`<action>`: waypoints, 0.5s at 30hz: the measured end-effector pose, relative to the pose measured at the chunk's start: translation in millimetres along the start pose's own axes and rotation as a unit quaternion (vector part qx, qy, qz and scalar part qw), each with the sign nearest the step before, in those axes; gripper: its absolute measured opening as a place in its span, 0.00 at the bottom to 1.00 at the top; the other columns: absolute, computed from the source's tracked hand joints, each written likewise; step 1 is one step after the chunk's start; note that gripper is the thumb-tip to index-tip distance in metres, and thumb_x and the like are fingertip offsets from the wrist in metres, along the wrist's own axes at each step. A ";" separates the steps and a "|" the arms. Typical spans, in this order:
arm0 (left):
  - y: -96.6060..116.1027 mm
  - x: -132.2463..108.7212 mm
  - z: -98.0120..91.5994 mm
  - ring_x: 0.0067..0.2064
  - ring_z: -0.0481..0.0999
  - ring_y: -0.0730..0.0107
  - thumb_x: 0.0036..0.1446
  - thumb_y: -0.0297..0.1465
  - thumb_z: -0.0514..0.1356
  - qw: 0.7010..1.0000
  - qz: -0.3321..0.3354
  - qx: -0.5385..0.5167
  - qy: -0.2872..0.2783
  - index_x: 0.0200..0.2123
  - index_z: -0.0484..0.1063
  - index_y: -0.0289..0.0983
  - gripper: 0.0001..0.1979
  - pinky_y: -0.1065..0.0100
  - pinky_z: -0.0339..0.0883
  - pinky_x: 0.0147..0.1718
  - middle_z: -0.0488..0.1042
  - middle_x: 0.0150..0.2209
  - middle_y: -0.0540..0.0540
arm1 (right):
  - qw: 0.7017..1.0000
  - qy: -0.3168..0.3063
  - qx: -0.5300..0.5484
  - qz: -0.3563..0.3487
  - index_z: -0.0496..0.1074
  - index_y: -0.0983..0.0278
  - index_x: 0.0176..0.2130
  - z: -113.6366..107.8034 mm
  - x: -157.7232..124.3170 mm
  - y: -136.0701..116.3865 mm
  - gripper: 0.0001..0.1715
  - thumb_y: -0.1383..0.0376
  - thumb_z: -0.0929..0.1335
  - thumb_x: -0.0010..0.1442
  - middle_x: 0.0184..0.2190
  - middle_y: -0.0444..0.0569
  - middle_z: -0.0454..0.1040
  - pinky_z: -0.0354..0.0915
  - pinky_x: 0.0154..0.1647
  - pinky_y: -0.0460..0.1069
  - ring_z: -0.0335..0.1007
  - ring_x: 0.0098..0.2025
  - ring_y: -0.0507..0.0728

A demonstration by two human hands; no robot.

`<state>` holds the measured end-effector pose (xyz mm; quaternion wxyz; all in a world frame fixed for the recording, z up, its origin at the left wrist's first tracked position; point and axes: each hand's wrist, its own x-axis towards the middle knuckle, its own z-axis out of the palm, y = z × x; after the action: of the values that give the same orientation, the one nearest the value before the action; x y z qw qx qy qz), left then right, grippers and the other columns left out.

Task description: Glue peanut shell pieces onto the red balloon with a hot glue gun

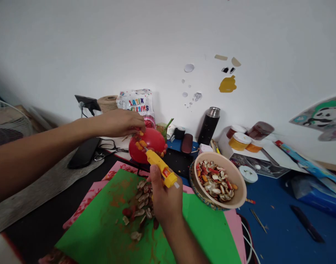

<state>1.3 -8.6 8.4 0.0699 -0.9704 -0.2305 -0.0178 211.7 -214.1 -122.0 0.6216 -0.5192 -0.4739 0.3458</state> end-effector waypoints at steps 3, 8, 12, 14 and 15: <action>2.3 1.5 -1.6 0.47 0.82 0.58 0.71 0.28 0.63 1.000 -0.019 -0.008 -0.018 0.45 0.83 0.43 0.08 0.64 0.65 0.41 0.86 0.44 0.45 | 1.000 -0.006 0.000 0.004 0.80 0.61 0.27 0.1 -0.4 2.3 0.40 0.32 0.71 0.70 0.19 0.39 0.60 0.56 0.21 0.48 0.57 0.21 0.52; 5.8 0.8 -8.7 0.47 0.84 0.60 0.69 0.25 0.62 0.997 -0.055 -0.043 -0.039 0.46 0.85 0.45 0.13 0.65 0.64 0.41 0.88 0.46 0.47 | 1.000 -0.005 -0.010 0.006 0.82 0.61 0.27 -0.7 0.3 1.4 0.40 0.32 0.71 0.70 0.18 0.40 0.61 0.57 0.22 0.49 0.57 0.21 0.53; 8.6 -2.1 -12.3 0.47 0.84 0.59 0.71 0.27 0.60 0.995 -0.079 -0.044 -0.047 0.50 0.86 0.45 0.15 0.64 0.66 0.42 0.88 0.47 0.47 | 1.000 -0.010 -0.015 0.013 0.81 0.61 0.27 -0.8 -0.2 0.9 0.41 0.31 0.71 0.69 0.19 0.40 0.62 0.58 0.23 0.49 0.58 0.22 0.53; 8.7 -2.9 -10.8 0.47 0.84 0.58 0.71 0.29 0.60 0.996 -0.074 -0.044 -0.036 0.48 0.85 0.43 0.12 0.64 0.66 0.43 0.87 0.46 0.45 | 1.000 -0.007 -0.013 0.020 0.80 0.62 0.27 -0.9 -0.8 1.8 0.41 0.31 0.72 0.69 0.19 0.40 0.62 0.57 0.22 0.48 0.57 0.22 0.53; 8.3 -3.1 -9.5 0.47 0.83 0.58 0.71 0.29 0.60 0.996 -0.065 -0.045 -0.029 0.46 0.85 0.43 0.11 0.64 0.67 0.43 0.87 0.46 0.44 | 1.000 -0.004 -0.013 0.022 0.80 0.62 0.27 -0.9 -1.1 2.6 0.41 0.31 0.72 0.68 0.19 0.39 0.61 0.57 0.22 0.48 0.57 0.22 0.52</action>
<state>2.2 -18.7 16.5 0.0182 -0.9558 -0.2935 -0.0049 212.4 -214.8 -124.8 0.6054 -0.5362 -0.4688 0.3553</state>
